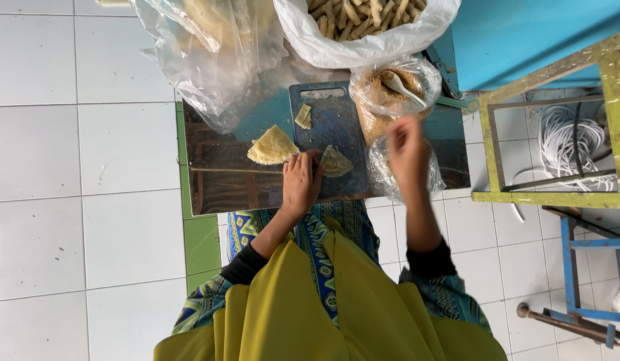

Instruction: The person sits at a low table and fills triangular pastry wrappers. They spoon filling from a plastic bag onto a wrapper using a spoon, then fold and press the wrapper closed by hand, setting finished pastries aside and repeating with new wrappers.

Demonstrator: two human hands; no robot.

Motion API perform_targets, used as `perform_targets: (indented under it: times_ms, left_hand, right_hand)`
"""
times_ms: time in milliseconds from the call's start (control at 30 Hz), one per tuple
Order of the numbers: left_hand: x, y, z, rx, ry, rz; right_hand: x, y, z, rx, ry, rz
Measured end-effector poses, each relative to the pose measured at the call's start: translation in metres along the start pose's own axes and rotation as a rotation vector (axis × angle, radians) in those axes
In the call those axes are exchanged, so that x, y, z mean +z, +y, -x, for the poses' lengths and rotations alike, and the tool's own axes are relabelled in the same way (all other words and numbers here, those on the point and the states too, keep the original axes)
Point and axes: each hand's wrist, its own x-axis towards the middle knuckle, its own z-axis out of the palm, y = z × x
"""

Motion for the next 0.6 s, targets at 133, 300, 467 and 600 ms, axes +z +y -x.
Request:
perform_targets:
  times_ms: [133, 300, 467, 600]
  left_hand:
    - [0.0, -0.001, 0.001, -0.021, -0.028, 0.002]
    - [-0.001, -0.001, 0.001, -0.005, -0.01, 0.026]
    - [-0.004, -0.001, 0.003, -0.002, -0.018, 0.021]
    - [-0.005, 0.0, 0.003, -0.011, -0.032, 0.016]
  right_hand:
    - [-0.027, 0.025, -0.044, -0.045, 0.188, 0.512]
    - [-0.021, 0.042, -0.054, -0.002, 0.081, 0.592]
    - [-0.023, 0.055, -0.049, 0.048, 0.032, 0.487]
    - [-0.021, 0.058, -0.052, 0.187, 0.033, 0.148]
